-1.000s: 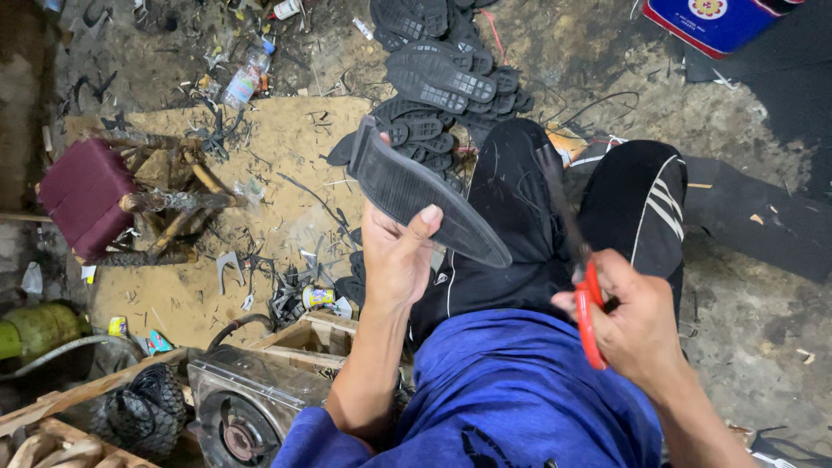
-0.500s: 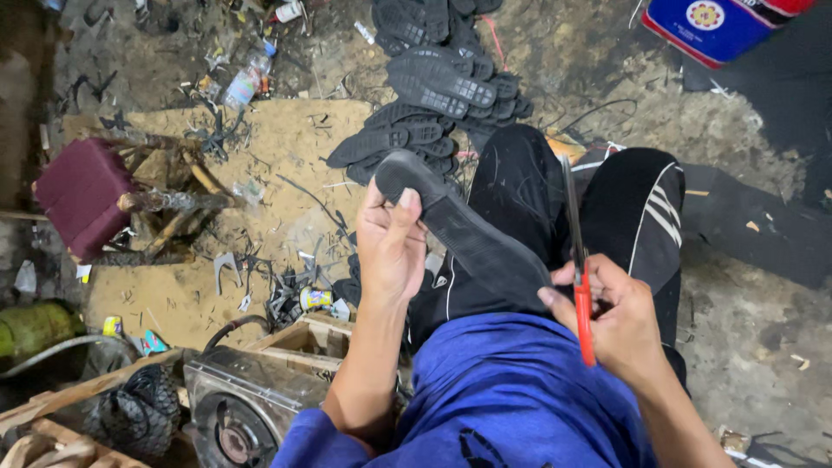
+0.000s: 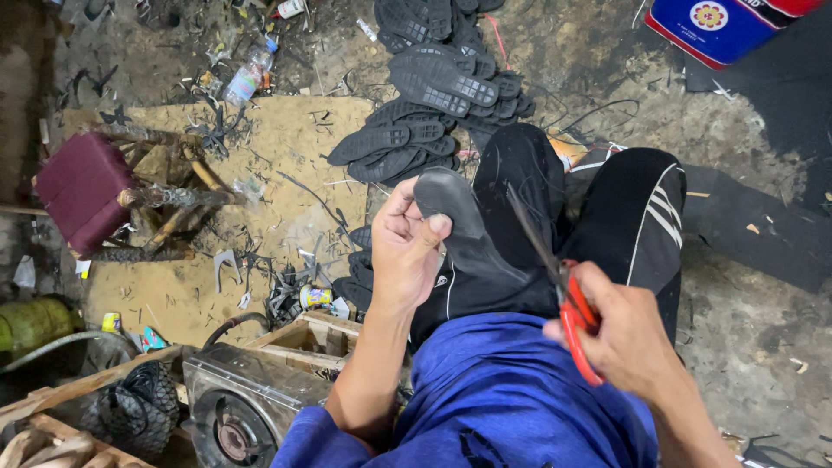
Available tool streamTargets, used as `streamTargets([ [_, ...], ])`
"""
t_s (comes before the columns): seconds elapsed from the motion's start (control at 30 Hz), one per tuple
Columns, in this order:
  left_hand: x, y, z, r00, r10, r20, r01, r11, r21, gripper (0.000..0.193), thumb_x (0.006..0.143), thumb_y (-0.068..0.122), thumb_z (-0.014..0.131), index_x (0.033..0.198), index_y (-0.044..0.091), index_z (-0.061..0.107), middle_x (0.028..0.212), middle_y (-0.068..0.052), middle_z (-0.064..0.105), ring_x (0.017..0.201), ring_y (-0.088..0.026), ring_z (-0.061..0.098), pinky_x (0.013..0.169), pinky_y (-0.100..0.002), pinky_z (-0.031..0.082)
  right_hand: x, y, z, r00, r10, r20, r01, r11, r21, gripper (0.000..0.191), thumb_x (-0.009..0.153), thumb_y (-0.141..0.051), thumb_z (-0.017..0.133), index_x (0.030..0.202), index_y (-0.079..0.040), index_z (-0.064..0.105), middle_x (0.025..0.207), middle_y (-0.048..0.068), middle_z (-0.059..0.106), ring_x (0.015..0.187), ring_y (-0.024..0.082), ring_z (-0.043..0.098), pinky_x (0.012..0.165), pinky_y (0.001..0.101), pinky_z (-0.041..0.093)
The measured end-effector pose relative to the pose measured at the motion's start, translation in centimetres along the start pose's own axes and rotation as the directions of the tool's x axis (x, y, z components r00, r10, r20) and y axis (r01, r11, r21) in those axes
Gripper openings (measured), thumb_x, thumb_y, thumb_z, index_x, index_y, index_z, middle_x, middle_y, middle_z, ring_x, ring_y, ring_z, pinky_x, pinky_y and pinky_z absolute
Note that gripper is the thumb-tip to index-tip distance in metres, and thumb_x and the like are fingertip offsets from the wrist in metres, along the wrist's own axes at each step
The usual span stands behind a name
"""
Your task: The person sits on the floor and uses red-handled shears to trim the edges of black rubber shoe soles. They hold each sole with one hand and cut along the perimeter with the other, then place the trimmed sole onto a growing pile.
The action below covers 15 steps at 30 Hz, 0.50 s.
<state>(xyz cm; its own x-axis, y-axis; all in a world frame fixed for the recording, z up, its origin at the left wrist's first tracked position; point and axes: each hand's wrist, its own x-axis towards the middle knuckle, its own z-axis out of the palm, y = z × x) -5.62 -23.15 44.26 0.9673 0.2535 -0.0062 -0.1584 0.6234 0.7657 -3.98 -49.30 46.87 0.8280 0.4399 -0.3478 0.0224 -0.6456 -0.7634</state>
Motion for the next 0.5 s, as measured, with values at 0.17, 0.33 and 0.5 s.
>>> streamTargets([
  [0.17,-0.2,0.4,0.0,1.000,0.011,0.026,-0.016,0.983,0.182,0.042,0.094,-0.002,0.079,0.131,-0.007,0.061,0.119,-0.010,0.071,0.105,-0.014,0.068,0.095,-0.028,0.055,0.1,-1.2,-0.2,0.984,-0.112,0.138,0.126,0.988,-0.093,0.059,0.061,-0.043,0.089,0.095,-0.006,0.057,0.063,0.013,0.061,0.061,0.036,0.060,0.059,0.0448,0.046],
  [0.33,-0.9,0.6,0.3,0.991,-0.095,0.098,0.060,0.947,0.317,0.043,0.091,-0.002,0.079,0.130,-0.006,0.061,0.117,-0.010,0.072,0.105,-0.014,0.069,0.093,-0.027,0.057,0.6,-2.3,0.2,0.983,-0.178,-0.037,0.173,0.977,-0.122,0.078,0.058,-0.050,0.088,0.117,-0.006,0.062,0.073,0.013,0.067,0.069,0.038,0.066,0.062,0.0453,0.050],
  [0.5,-1.1,1.4,1.4,0.975,-0.140,0.171,0.068,0.927,0.368,0.043,0.092,-0.004,0.077,0.132,-0.007,0.062,0.119,-0.008,0.071,0.112,-0.014,0.068,0.101,-0.027,0.057,0.9,-2.8,-0.3,0.914,-0.345,-0.214,0.281,0.917,-0.282,0.080,0.053,-0.057,0.088,0.106,-0.001,0.064,0.084,0.016,0.069,0.076,0.038,0.068,0.067,0.0455,0.052],
])
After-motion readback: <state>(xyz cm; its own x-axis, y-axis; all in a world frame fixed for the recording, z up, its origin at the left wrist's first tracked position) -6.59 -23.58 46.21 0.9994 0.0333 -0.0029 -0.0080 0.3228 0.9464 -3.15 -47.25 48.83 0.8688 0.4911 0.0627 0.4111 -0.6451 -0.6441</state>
